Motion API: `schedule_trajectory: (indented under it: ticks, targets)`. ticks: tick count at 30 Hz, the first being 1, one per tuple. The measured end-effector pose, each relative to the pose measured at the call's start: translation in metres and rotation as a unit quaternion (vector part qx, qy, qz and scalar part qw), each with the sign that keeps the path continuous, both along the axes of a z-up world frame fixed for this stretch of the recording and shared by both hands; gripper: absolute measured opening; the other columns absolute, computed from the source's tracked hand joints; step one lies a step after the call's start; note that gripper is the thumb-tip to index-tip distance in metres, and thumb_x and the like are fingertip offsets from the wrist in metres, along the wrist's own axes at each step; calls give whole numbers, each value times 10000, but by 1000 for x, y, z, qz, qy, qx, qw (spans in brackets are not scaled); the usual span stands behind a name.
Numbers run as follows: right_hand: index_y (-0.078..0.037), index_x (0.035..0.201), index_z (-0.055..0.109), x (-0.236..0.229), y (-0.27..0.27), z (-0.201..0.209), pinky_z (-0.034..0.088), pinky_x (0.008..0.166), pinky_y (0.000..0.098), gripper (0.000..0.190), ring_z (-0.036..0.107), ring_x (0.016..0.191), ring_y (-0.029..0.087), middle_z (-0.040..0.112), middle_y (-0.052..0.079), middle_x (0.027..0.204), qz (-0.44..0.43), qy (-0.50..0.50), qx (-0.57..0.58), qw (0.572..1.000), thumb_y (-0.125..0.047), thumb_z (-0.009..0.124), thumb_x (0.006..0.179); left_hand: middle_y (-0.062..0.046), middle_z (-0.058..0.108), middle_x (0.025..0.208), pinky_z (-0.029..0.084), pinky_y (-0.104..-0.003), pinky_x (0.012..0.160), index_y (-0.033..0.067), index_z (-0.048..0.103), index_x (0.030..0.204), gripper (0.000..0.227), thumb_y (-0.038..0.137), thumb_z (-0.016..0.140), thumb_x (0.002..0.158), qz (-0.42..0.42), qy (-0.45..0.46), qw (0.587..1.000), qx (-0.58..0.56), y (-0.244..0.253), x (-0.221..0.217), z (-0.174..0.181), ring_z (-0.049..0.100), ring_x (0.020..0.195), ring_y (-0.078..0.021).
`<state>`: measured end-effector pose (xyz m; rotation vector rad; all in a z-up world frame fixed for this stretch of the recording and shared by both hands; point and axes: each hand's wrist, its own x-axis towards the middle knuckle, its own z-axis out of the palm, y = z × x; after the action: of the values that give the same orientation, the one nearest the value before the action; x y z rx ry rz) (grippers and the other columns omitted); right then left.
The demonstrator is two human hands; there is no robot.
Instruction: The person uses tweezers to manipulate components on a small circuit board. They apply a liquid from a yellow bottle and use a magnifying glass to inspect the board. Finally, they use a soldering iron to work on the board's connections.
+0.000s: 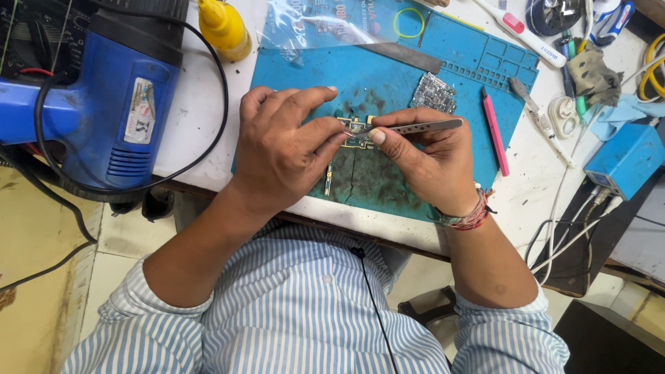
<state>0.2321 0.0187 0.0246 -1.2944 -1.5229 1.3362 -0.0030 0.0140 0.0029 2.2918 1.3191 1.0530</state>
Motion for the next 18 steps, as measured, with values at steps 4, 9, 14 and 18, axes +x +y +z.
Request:
schedule_trajectory:
  ticks: [4, 9, 14, 18]
  targets:
    - [28, 1108, 754, 0, 0, -1, 526, 716, 210, 167, 652, 813, 60, 752, 52, 928, 0, 1, 0, 1000, -69, 781, 975, -56, 671, 1307, 369, -445, 1035, 143, 751, 1027, 128, 233, 816, 965, -2, 9, 1000, 7, 0, 0, -1, 642, 1134, -228]
    - [31, 1096, 752, 0, 0, -4, 524, 703, 211, 162, 650, 801, 58, 749, 50, 914, -6, 13, -18, 1000, -75, 776, 977, -56, 672, 1322, 370, -439, 1049, 146, 748, 1055, 146, 238, 821, 969, -1, 21, 1000, 21, -1, 1, -3, 639, 1145, -233]
    - [44, 1098, 729, 0, -3, -6, 508, 695, 210, 160, 631, 794, 58, 730, 42, 897, -9, 42, -35, 998, -91, 740, 1015, -54, 676, 1305, 369, -445, 1041, 141, 743, 1060, 190, 281, 833, 969, -8, 14, 1000, 13, 0, 2, -4, 646, 1143, -232]
    - [46, 1109, 679, 6, -1, -7, 540, 759, 236, 169, 669, 854, 98, 735, 69, 968, -23, 52, 10, 998, -113, 699, 1055, -82, 668, 1285, 364, -473, 1037, 58, 733, 1210, 441, 397, 829, 944, -28, -6, 1000, 0, 2, 2, -1, 632, 1148, -274]
